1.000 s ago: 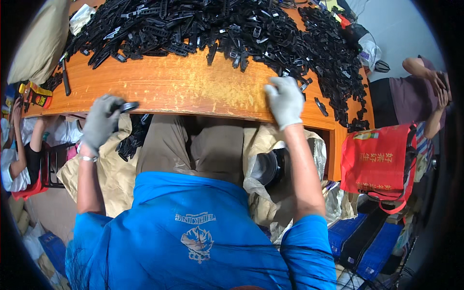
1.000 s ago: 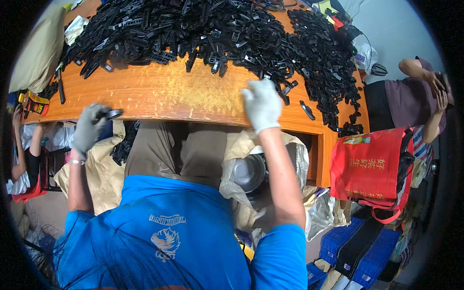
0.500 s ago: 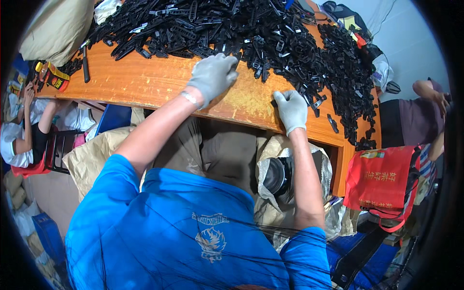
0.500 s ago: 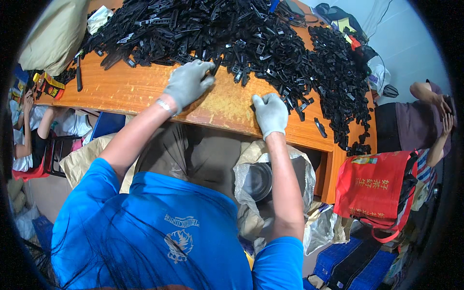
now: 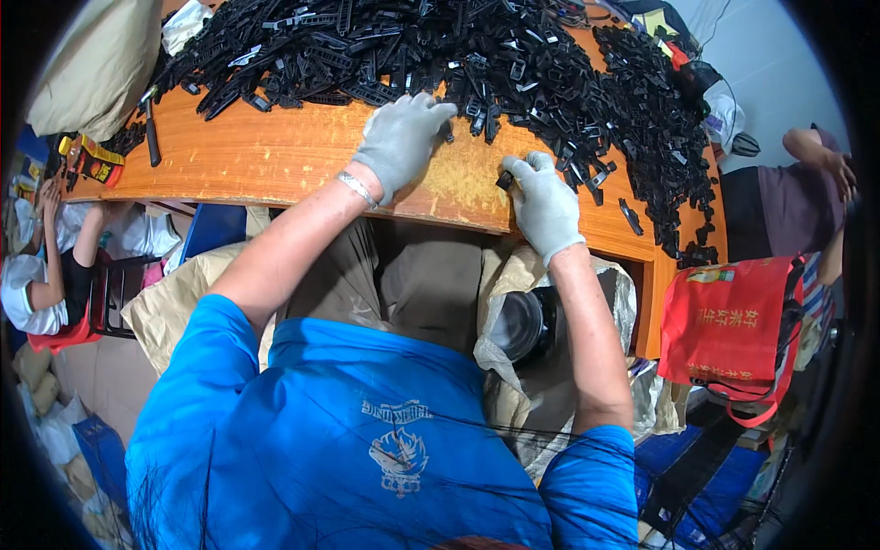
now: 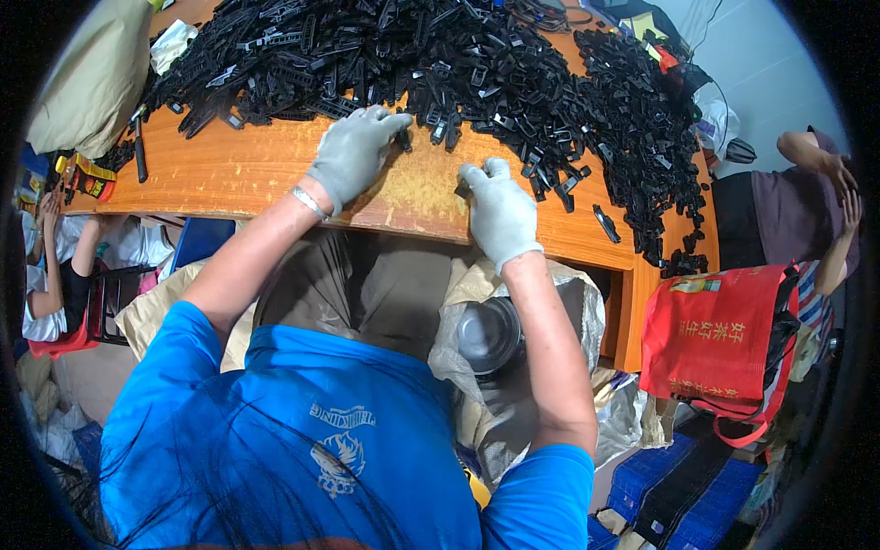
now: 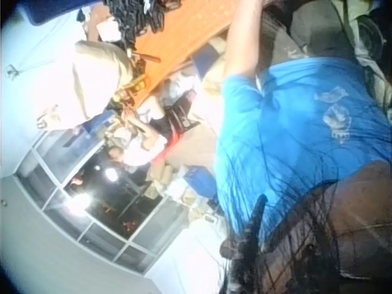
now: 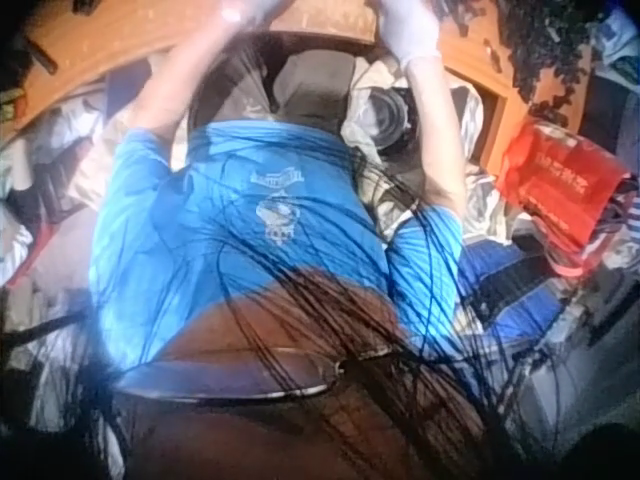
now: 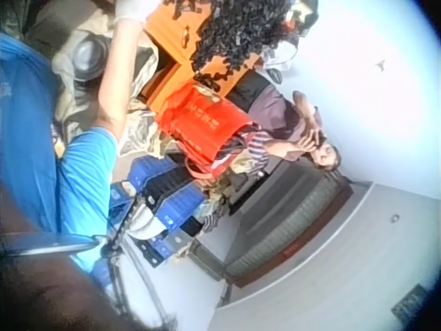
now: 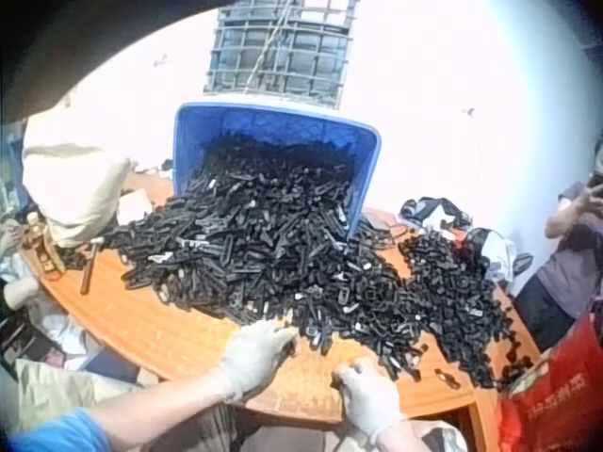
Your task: The person assembles black plastic components by hand and drops the assembled pieces into a bag.
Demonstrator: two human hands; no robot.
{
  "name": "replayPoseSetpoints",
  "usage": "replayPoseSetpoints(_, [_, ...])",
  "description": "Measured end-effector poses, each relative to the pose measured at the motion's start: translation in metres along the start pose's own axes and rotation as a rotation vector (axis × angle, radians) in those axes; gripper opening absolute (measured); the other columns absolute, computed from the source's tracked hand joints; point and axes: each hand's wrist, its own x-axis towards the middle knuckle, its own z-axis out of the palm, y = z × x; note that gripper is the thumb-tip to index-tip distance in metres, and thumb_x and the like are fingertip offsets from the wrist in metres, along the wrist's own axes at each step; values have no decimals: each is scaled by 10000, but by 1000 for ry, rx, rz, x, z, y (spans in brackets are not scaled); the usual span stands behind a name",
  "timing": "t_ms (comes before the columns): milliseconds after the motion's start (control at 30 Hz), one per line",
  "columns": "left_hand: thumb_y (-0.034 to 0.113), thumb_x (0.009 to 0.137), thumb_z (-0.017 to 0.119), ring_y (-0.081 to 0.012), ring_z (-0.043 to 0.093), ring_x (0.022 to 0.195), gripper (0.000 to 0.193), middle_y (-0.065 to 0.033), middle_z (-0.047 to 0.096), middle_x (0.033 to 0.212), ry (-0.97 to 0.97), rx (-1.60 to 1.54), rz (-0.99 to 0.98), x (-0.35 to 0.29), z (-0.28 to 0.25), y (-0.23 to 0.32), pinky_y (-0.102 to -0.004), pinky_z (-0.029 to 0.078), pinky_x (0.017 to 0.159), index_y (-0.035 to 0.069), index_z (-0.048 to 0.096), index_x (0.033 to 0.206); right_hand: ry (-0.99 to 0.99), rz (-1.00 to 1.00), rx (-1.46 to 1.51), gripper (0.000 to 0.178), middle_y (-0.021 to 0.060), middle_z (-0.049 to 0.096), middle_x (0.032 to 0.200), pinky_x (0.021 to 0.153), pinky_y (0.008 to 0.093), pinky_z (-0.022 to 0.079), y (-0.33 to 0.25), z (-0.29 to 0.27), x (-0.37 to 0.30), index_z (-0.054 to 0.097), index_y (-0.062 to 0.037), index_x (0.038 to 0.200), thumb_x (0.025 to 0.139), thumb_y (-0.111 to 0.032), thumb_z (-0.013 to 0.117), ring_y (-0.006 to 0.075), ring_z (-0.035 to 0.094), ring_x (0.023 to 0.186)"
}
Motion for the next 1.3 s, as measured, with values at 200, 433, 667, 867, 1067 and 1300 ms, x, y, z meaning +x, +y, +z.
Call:
replayPoseSetpoints(200, [108,929,680,-323,655,1210,321,-92,684,1285,10,222,394,27,5,-30,-452,552,990,135,749,1241,-162,-25,-20,271,152,672,1192,808,516,600,0,-1,11,726,-171,1213,951,-114,686,400,743,933])
replayPoseSetpoints(433, [197,958,724,-347,699,1155,253,-117,753,1178,-427,223,282,23,-22,-8,-480,559,952,127,752,1199,-172,7,116,297,139,677,1197,865,491,597,4,-9,9,737,-159,1188,899,-103,774,392,727,1010])
replayPoseSetpoints(667, [280,1008,685,-373,712,1090,247,-131,747,1118,-303,-107,216,-3,-12,-24,-495,579,924,150,784,1194,-219,-19,84,283,151,700,1112,852,487,597,3,-10,10,742,-129,1134,874,-188,836,389,726,991])
replayPoseSetpoints(867, [301,1006,693,-347,689,1097,228,-109,725,1117,-196,-1,143,-8,-12,-30,-489,572,944,167,810,1149,-159,55,-41,409,142,714,1042,770,459,594,-24,4,17,752,-106,1057,861,-450,858,345,737,925])
replayPoseSetpoints(1067, [324,965,733,-347,652,1124,237,-91,708,1135,-73,-73,117,-29,-10,-38,-498,557,947,158,792,1123,-171,106,173,523,129,703,1143,838,460,606,-26,-5,15,752,-112,1155,775,-422,932,337,746,984])
replayPoseSetpoints(1300, [297,966,744,-349,633,1136,220,-87,686,1142,-28,-74,89,-34,0,-41,-491,559,940,155,786,1130,-198,16,209,468,119,697,1187,901,458,591,-12,3,13,744,-142,1266,839,-275,881,346,717,1079])
